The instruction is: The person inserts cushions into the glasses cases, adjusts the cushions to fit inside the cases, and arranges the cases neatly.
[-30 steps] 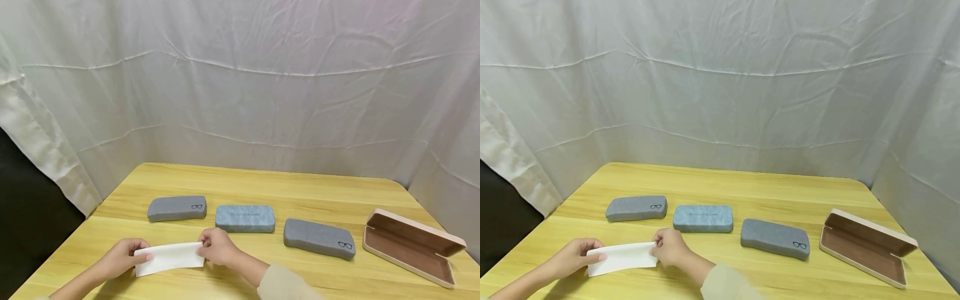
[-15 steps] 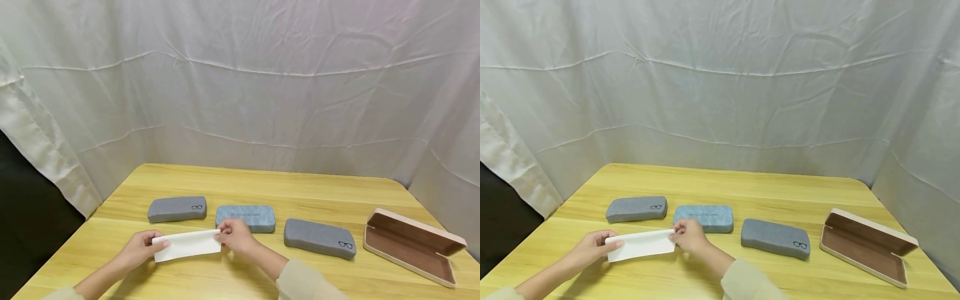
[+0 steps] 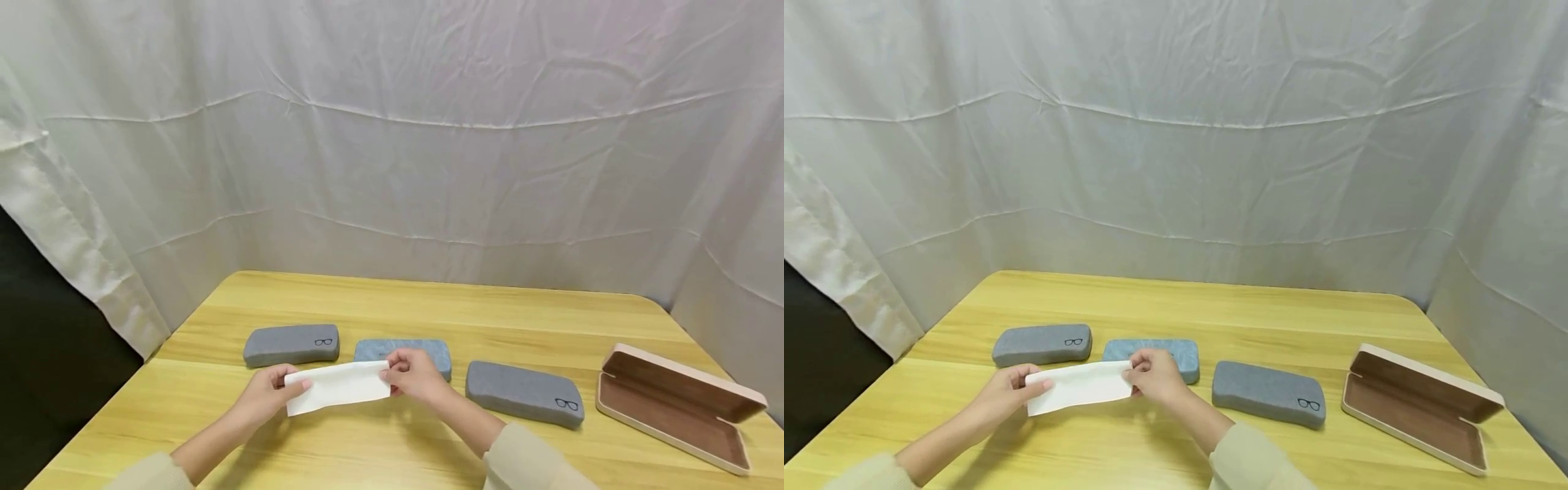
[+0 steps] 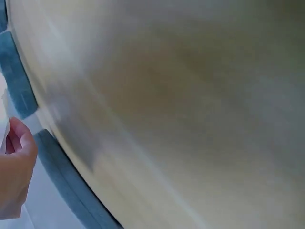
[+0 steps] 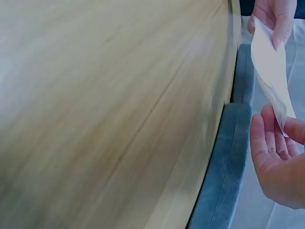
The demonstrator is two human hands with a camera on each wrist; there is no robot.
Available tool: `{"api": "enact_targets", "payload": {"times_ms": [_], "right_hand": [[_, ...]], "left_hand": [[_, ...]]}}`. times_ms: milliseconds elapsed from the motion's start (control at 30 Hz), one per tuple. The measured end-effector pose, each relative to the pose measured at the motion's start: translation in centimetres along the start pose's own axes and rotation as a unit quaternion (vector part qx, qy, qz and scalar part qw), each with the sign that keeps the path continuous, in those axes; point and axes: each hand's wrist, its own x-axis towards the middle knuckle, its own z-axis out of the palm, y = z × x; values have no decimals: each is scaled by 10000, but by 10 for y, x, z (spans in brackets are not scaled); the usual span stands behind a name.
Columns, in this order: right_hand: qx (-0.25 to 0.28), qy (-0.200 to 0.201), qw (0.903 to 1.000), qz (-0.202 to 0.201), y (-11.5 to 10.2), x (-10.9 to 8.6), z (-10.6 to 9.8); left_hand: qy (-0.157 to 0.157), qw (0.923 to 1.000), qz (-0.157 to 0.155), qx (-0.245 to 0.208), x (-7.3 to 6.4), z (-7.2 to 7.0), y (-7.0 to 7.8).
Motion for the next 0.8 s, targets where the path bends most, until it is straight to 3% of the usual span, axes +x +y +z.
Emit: {"api": "enact_targets", "payload": {"times_ms": [233,467,800], "right_hand": [[1,333,9994,7,3,-4,-15],[-42,641,9979,112,15,-12,-37],[-255,1001,9942,289,23,-30,-82]], "left_hand": [[-15,9996,195,-182,9,17,16],[78,9987,366,-346,21,43,29],[-278,9955,679,-600,37,83,44]]}}
